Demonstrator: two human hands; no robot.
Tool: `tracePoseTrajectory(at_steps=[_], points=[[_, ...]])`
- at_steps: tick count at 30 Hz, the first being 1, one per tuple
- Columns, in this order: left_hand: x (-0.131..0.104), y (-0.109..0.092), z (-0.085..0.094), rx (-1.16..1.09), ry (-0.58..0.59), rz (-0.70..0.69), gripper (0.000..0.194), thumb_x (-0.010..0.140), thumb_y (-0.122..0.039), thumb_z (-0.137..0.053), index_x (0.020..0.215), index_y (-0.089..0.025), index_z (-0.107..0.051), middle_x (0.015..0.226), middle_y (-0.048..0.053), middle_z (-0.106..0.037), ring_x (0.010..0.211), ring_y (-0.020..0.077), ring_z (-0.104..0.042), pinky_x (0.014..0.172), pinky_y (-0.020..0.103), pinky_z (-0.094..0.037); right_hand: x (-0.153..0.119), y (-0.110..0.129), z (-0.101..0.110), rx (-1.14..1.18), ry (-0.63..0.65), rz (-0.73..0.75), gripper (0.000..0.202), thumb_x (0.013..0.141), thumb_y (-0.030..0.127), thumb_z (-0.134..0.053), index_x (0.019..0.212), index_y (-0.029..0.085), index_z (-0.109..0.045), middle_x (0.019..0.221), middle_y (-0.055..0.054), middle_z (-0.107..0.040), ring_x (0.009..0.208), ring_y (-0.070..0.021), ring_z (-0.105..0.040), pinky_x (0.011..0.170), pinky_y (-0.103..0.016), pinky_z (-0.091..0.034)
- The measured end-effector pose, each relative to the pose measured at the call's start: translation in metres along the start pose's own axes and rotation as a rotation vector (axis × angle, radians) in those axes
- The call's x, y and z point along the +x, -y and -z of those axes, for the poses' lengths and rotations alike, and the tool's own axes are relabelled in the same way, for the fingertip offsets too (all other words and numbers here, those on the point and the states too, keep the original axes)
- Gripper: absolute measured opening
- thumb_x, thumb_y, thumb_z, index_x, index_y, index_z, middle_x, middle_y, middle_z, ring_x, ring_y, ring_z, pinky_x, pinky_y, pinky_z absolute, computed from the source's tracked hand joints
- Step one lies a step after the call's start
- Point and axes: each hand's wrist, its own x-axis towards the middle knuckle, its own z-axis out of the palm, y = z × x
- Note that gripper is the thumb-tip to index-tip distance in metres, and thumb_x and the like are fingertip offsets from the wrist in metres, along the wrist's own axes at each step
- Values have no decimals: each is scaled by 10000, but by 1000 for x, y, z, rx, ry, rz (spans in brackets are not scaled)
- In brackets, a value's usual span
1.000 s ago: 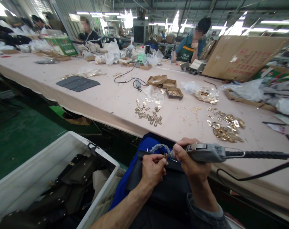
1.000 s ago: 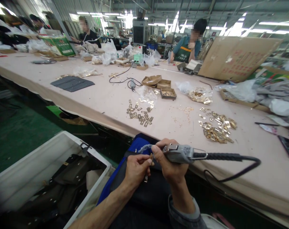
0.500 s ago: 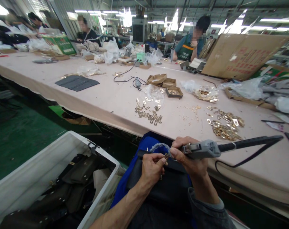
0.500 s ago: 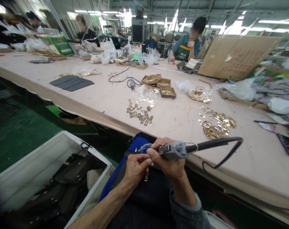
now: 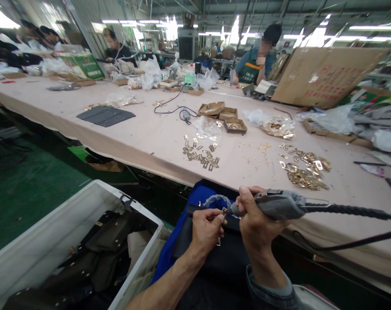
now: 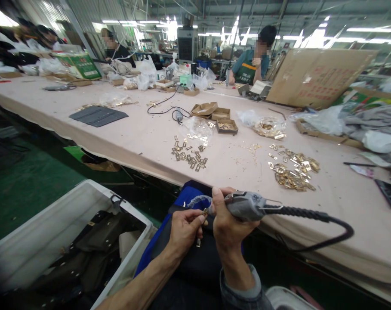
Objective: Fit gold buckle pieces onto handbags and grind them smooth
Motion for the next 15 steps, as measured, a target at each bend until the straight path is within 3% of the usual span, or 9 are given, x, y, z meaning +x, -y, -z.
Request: tracePoseTrajectory(at_steps=[2,8,11,15], points=[[0,-1,-1,16,-6,2,230,826,-282,-689,829,-69,-776,647,80,-703,396,98,-530,394,193,-456,-3,2,1,-24,-22,17,188,812,230,-812,765,154,-646,623,17,-590,493,-129,-551,519,-304,-488],[3,-3,-6,-39,-27,31,244,817,-287,-702,860,-58,-775,647,87,-711,403,110,-566,414,202,-491,22,26,25,140,197,92,181,784,213,-818,865,178,-660,695,16,-624,517,-118,-560,531,-298,-496],[5,-1,-5,-75,-44,64,266,804,-306,-725,883,-59,-782,655,93,-719,421,119,-583,438,219,-527,52,33,32,275,136,114,161,768,176,-790,841,187,-647,652,43,-570,484,-100,-507,516,-289,-487],[6,1,-5,-94,-46,91,348,790,-379,-764,928,-61,-793,666,102,-727,438,132,-605,455,234,-546,102,10,45,407,-23,-100,246,727,131,-779,853,199,-579,684,67,-516,504,-76,-460,538,-261,-498]])
